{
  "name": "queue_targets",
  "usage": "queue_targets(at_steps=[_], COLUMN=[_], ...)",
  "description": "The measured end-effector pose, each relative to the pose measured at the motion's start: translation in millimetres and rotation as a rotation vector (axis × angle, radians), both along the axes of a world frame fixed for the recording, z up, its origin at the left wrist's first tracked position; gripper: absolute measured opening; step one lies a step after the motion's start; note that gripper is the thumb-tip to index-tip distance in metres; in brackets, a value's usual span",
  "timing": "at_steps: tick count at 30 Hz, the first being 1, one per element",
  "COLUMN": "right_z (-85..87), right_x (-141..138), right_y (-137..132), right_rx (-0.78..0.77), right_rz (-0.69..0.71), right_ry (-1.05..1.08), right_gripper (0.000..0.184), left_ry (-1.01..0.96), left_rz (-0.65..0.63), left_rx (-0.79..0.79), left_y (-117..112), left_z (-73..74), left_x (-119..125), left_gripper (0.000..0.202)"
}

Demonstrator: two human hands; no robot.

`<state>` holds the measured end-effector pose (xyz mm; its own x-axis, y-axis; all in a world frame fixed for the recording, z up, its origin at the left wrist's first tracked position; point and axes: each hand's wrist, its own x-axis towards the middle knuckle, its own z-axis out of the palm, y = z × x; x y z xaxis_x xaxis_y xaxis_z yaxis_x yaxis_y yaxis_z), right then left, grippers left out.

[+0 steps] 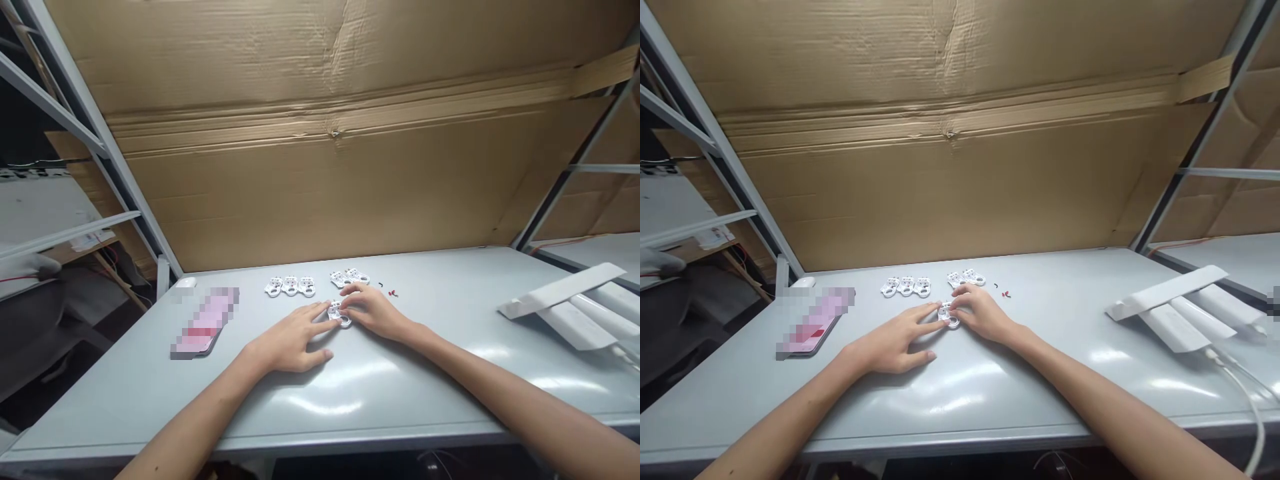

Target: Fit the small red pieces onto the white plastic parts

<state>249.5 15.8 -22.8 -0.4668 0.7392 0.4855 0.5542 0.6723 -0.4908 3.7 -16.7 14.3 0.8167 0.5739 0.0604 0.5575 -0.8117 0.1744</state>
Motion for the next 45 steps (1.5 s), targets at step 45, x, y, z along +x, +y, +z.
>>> queue_targets(at_steps=[45], right_z=[15.4], right_x=[18.2], right_y=[-7.4], right_rx=[-0.072], right_rz=[0.0], right_ry=[-0.461], right_gripper=[0.037], left_ry=[0.038], left_rz=[0.047], left_rx=[0.172], left_y=[21.1], left_z=[-9.8], left_x=[10.5], left_gripper=[0.058])
